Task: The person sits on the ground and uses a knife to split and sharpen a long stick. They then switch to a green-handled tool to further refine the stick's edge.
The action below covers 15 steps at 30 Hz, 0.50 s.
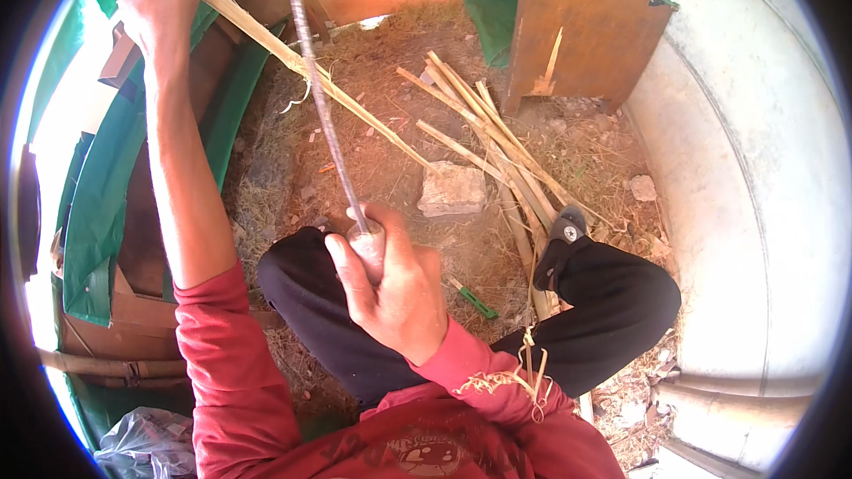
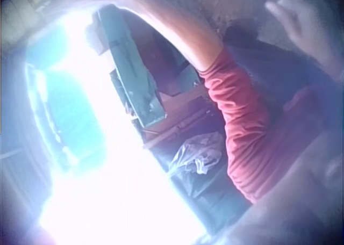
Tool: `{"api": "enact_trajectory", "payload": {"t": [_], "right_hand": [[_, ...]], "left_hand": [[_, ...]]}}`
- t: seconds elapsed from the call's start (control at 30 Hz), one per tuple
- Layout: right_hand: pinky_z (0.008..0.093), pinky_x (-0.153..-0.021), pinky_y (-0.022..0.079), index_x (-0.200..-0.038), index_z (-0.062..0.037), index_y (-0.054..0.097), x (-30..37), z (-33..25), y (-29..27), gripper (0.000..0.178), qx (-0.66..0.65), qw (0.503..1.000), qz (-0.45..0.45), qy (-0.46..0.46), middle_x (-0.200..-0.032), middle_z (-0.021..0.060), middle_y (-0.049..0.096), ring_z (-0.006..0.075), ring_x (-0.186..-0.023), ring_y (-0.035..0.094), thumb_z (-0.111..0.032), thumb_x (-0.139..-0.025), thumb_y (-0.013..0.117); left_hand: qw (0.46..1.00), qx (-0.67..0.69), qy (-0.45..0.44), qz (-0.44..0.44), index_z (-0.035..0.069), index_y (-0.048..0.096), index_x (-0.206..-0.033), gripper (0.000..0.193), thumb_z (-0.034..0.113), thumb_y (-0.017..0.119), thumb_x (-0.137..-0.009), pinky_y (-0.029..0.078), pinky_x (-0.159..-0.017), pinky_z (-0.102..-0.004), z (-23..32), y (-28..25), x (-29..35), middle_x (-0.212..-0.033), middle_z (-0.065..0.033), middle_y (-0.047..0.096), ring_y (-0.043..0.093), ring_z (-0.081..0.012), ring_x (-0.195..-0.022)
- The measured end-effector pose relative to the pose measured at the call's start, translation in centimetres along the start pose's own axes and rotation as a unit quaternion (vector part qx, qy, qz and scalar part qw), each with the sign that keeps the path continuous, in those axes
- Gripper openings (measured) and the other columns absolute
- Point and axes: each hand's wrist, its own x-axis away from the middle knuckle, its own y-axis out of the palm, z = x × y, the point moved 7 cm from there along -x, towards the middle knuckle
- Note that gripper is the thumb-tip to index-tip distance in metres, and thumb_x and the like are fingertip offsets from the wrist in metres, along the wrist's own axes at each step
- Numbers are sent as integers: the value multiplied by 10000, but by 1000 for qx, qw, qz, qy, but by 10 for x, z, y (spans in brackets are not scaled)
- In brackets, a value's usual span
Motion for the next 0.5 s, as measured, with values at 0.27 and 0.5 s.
{"api": "enact_trajectory", "payload": {"t": [0.27, 0.5], "right_hand": [[461, -612, 506, -943, 26, 589, -4, 76, -3, 414, 138, 980, -43, 137, -707, 232, 642, 417, -685, 659, -388, -952, 606], [353, -497, 482, -1062, 1, 611, -1, 31, -15, 275, -1, 993, -19, 119, -639, 137, 634, 244, -548, 677, -237, -938, 671]], "left_hand": [[915, 291, -133, -246, -11, 453, -1294, 435, 205, 537, -927, 482, -823, -480, 5, -7, 1, -996, -270, 643, 634, -389, -890], [985, 161, -64, 2, -25, 420, -1316, 480, 334, 460, -1000, 456, -857, -462, 8, -6, 5, -1061, -263, 625, 608, -354, -948]]}}
